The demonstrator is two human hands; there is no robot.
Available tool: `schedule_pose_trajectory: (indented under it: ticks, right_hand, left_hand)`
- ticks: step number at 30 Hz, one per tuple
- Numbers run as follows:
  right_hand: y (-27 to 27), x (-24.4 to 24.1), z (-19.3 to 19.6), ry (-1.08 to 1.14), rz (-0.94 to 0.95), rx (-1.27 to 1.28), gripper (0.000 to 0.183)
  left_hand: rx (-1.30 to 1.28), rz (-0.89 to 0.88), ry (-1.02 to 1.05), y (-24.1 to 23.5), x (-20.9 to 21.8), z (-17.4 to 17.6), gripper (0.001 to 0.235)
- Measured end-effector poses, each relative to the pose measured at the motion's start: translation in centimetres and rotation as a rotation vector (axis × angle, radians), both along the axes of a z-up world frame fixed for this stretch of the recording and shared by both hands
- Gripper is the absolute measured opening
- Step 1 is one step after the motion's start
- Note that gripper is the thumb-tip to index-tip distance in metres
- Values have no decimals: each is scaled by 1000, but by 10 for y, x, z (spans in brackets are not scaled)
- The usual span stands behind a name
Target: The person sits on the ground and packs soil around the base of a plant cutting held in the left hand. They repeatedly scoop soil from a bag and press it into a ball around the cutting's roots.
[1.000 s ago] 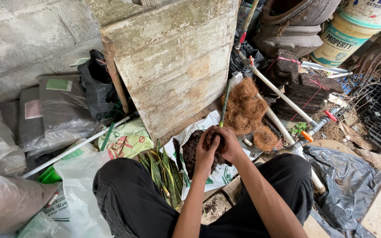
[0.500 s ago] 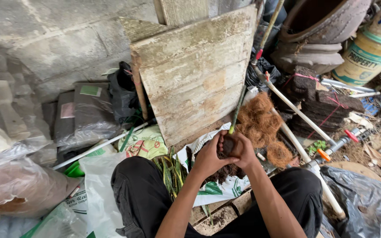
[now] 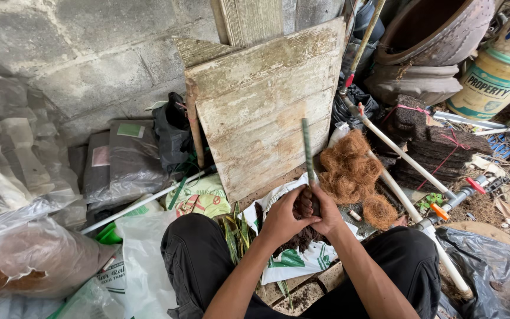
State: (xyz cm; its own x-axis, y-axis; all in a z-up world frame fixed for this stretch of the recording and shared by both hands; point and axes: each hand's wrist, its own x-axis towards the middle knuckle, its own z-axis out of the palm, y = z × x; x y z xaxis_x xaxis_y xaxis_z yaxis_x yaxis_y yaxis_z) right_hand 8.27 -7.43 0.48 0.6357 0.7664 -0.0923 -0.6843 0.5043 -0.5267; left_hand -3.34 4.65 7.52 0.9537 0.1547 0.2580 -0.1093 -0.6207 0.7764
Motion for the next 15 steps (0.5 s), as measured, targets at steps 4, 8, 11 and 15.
schedule_pose_trajectory:
  ticks: [4,8,11,15]
  right_hand:
    - [1,5,-8,-36,-53,-92,34]
    - [4,4,0,-137,-60,-97,28]
    - [-1,5,10,-31,-7,-395,46]
    - [4,-1,6,-139,16,-359,80]
  left_hand:
    - [4,3,-7,-1,5,-9,84]
    - [-71,-5,42,4,4,-3,90]
    - [-257,36,219,13,4,1,101]
    - [-627,282,341,19,11,-11,85]
